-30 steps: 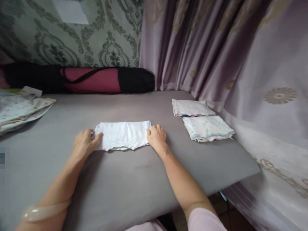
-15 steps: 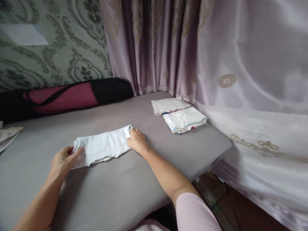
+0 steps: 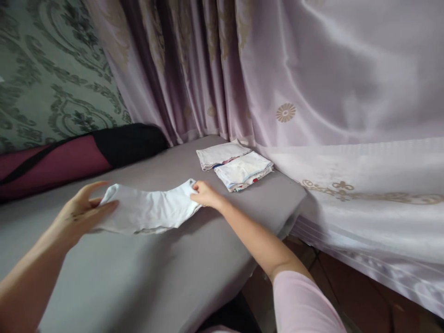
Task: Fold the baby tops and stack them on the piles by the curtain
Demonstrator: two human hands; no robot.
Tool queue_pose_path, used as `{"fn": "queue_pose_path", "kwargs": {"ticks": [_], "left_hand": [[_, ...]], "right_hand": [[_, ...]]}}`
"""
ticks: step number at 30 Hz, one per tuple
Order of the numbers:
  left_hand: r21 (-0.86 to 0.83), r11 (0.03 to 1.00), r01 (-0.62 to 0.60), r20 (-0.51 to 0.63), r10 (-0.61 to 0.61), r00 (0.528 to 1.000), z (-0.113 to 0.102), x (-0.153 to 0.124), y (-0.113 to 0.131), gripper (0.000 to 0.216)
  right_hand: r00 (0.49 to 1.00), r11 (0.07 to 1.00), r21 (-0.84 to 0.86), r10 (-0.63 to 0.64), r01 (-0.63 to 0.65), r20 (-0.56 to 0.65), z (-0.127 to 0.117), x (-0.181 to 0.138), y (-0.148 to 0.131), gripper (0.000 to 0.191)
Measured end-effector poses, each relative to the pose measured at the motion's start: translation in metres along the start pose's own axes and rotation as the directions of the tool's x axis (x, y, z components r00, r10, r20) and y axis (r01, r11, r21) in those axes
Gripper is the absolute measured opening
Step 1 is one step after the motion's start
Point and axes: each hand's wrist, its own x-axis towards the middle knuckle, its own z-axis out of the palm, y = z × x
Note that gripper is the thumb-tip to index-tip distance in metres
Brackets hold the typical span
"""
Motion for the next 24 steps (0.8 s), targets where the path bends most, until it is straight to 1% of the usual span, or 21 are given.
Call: {"fn": "queue_pose_path", "kwargs": {"ticks": [1,2,3,5,7,9,11,14,16,18,20,24], "left_hand": [[-0.146,0.989,-0.029,0.086,0.042,0.995,0.007,0.000,0.014,0.076],[-0.229,0.972,-0.060,0.152,0.096,0.984,0.015,0.002,0.027,0.077],[-0.277,0.957,-0.080,0.199,0.138,0.970,0.024,0.005,0.037,0.074],[-0.268,0.958,-0.105,0.236,0.171,0.957,0.044,0.015,0.055,0.063],[-0.273,0.956,-0.109,0.238,0.177,0.955,0.066,0.030,0.068,0.056],[-0.322,0.937,-0.132,0.221,0.210,0.952,0.088,0.047,0.080,0.052],[-0.393,0.908,-0.144,0.227,0.248,0.942,0.107,0.063,0.092,0.051],[-0.453,0.881,-0.139,0.256,0.278,0.926,0.127,0.083,0.106,0.054],[-0.468,0.873,-0.139,0.270,0.291,0.918,0.137,0.095,0.112,0.058],[-0.487,0.861,-0.145,0.265,0.304,0.915,0.147,0.107,0.117,0.059],[-0.514,0.847,-0.135,0.250,0.299,0.921,0.157,0.119,0.121,0.060],[-0.578,0.813,-0.072,0.259,0.266,0.928,0.180,0.137,0.129,0.066]], "right_hand": [[0.999,0.996,0.080,0.030,-0.029,-0.012,-0.015,-0.003,0.006,0.018],[0.998,0.985,0.161,0.062,-0.059,-0.019,-0.029,-0.007,0.010,0.017],[0.994,0.969,0.229,0.102,-0.092,-0.032,-0.044,-0.010,0.014,0.019],[0.979,0.940,0.302,0.189,-0.157,-0.079,-0.072,-0.014,0.019,0.027],[0.958,0.938,0.291,0.241,-0.189,-0.157,-0.097,-0.014,0.022,0.032],[0.948,0.954,0.240,0.231,-0.178,-0.218,-0.119,-0.010,0.023,0.034],[0.957,0.966,0.204,0.200,-0.157,-0.209,-0.137,-0.002,0.026,0.034],[0.977,0.975,0.182,0.153,-0.126,-0.145,-0.159,0.014,0.032,0.032],[0.983,0.984,0.150,0.121,-0.100,-0.141,-0.170,0.026,0.037,0.027],[0.980,0.989,0.112,0.111,-0.093,-0.168,-0.180,0.039,0.042,0.023],[0.967,0.990,0.081,0.134,-0.119,-0.218,-0.188,0.052,0.047,0.022],[0.922,0.982,0.018,0.183,-0.189,-0.342,-0.198,0.078,0.055,0.028]]}}
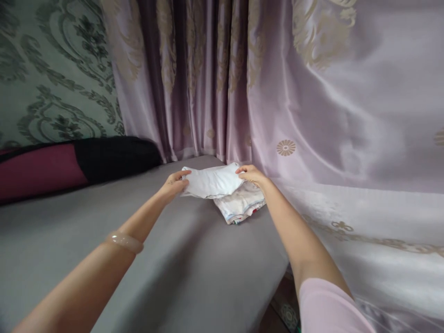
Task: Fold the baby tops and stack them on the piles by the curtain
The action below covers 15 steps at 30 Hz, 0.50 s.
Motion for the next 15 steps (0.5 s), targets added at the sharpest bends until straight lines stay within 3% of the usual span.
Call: {"fn": "queue_pose_path", "kwargs": {"ticks": [6,15], "left_hand": [[-0.011,1.000,-0.009,0.075,0.010,0.997,0.021,0.023,-0.018,0.075],[-0.077,0.992,-0.102,0.119,0.111,0.987,0.045,0.063,-0.042,0.086]], "right_hand": [[0.992,0.946,-0.322,-0.074,0.038,-0.100,0.007,0.038,0.008,0.040],[0.980,0.843,-0.536,-0.140,0.042,-0.143,0.000,0.090,0.013,0.041]]}}
